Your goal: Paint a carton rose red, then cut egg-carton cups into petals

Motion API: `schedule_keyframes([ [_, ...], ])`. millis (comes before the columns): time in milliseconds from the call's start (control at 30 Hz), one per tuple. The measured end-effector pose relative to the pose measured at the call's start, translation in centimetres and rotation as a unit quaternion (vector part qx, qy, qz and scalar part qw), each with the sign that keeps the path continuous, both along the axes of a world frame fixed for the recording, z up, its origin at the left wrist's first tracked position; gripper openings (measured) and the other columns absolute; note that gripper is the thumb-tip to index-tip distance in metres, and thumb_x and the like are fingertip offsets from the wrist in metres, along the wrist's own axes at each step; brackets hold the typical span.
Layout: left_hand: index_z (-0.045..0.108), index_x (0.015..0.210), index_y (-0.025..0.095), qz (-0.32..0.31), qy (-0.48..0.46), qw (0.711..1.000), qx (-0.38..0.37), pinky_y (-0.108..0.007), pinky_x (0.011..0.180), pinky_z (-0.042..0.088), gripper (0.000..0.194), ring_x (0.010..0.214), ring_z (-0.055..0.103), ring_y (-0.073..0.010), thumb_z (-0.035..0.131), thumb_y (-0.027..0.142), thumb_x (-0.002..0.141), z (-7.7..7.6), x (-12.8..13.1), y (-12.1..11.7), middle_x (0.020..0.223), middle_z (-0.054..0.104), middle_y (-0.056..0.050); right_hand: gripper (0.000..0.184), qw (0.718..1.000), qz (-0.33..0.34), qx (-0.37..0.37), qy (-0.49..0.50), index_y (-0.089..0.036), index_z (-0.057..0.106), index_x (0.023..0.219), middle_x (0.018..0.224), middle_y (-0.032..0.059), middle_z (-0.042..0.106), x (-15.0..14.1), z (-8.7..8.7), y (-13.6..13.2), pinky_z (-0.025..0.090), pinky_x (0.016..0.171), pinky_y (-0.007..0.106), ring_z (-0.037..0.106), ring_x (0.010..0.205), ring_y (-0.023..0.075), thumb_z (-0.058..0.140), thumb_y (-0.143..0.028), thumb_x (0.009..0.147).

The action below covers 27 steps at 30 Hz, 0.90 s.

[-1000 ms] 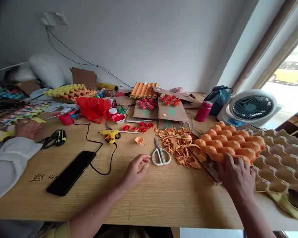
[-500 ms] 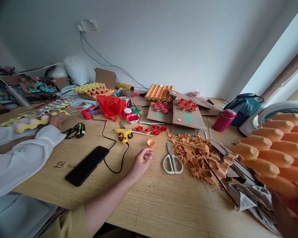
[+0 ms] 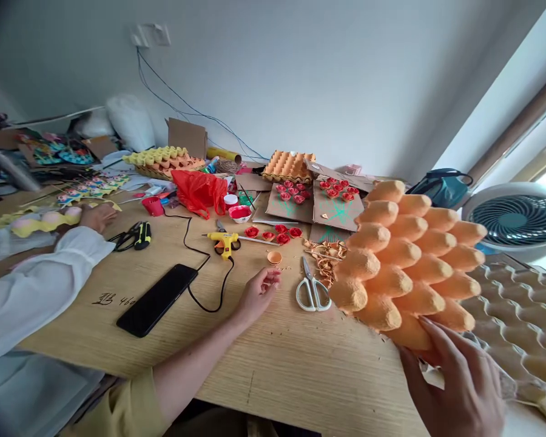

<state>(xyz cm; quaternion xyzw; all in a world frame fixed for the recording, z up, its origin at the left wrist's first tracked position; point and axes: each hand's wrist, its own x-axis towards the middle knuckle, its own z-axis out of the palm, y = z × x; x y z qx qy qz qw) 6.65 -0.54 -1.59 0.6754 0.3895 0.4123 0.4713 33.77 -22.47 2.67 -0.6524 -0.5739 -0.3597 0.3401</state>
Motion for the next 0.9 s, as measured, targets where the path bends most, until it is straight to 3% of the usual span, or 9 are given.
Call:
schedule_keyframes([
  [133,0.064,0.107,0.019,-0.008,-0.006,1.0,-0.013,-0.025,0.073,0.046,0.027,0.091,0.066,-0.0154,0.055,0.009,0.084,0.0,0.1,-0.2,0.097,0.07,-0.004,0.065,0.998,0.003,-0.038,-0.052,-0.019,0.047,0.15,0.11,0.0172,0.067,-2.0,0.5,0.8,0.053,0.086,0.05,0.065,0.097,0.0356,0.069,-0.032,0.089],
  [367,0.065,0.105,0.019,-0.037,-0.028,0.998,-0.03,-0.025,0.071,0.045,0.025,0.087,0.064,-0.0155,0.057,0.011,0.083,0.2,0.5,-1.2,0.094,0.069,-0.003,0.065,0.999,-0.011,-0.041,-0.011,-0.022,0.049,0.148,0.11,0.0143,0.067,-2.5,0.0,-1.2,0.055,0.082,0.046,0.066,0.091,0.0319,0.072,-0.03,0.087],
  [467,0.066,0.103,0.02,-0.051,-0.046,0.997,-0.044,-0.026,0.072,0.046,0.02,0.087,0.064,-0.0165,0.061,0.017,0.084,0.3,0.6,-1.5,0.094,0.07,-0.003,0.067,0.999,0.003,-0.049,-0.012,-0.028,0.046,0.151,0.116,0.0131,0.067,-2.6,0.2,-1.8,0.053,0.085,0.047,0.067,0.094,0.0321,0.07,-0.029,0.088],
  [567,0.066,0.104,0.018,-0.08,-0.071,0.992,-0.061,-0.028,0.075,0.049,0.023,0.089,0.066,-0.0177,0.061,0.034,0.089,0.7,0.3,-1.2,0.096,0.071,-0.006,0.063,0.995,0.06,-0.072,-0.043,-0.03,0.044,0.151,0.114,0.0115,0.068,-2.8,0.3,-1.2,0.051,0.088,0.048,0.067,0.099,0.0328,0.067,-0.032,0.091],
  [633,0.065,0.111,0.018,-0.109,-0.117,0.982,-0.1,-0.029,0.076,0.051,0.039,0.09,0.068,-0.0184,0.054,0.051,0.093,1.3,-0.3,-0.8,0.099,0.072,-0.008,0.059,0.987,0.114,-0.093,-0.064,-0.028,0.046,0.148,0.113,0.0104,0.07,-3.2,-0.3,-0.3,0.05,0.089,0.047,0.067,0.099,0.0312,0.065,-0.033,0.093],
  [733,0.06,0.124,0.023,-0.155,-0.288,0.917,-0.227,-0.03,0.075,0.052,0.06,0.094,0.069,-0.0204,0.051,0.07,0.088,2.4,-1.6,-0.1,0.113,0.071,-0.01,0.053,0.969,0.18,-0.144,-0.094,-0.025,0.048,0.146,0.121,0.0096,0.07,-4.1,-2.0,1.3,0.047,0.099,0.047,0.066,0.109,0.0285,0.061,-0.023,0.094],
  [800,0.057,0.129,0.026,-0.179,-0.331,0.897,-0.23,-0.032,0.081,0.054,0.063,0.102,0.068,-0.0234,0.058,0.07,0.084,3.0,-2.2,0.0,0.122,0.069,-0.01,0.051,0.954,0.203,-0.179,-0.13,-0.022,0.05,0.144,0.128,0.0098,0.069,-4.8,-3.1,2.4,0.043,0.104,0.047,0.064,0.116,0.0277,0.059,-0.017,0.094],
  [900,0.058,0.129,0.024,-0.165,-0.322,0.905,-0.223,-0.035,0.089,0.053,0.065,0.111,0.067,-0.0275,0.079,0.053,0.075,3.6,-2.5,0.2,0.125,0.069,-0.011,0.049,0.94,0.208,-0.213,-0.168,-0.021,0.052,0.143,0.135,0.01,0.066,-5.7,-3.4,3.9,0.04,0.108,0.047,0.059,0.125,0.0271,0.056,-0.014,0.095],
])
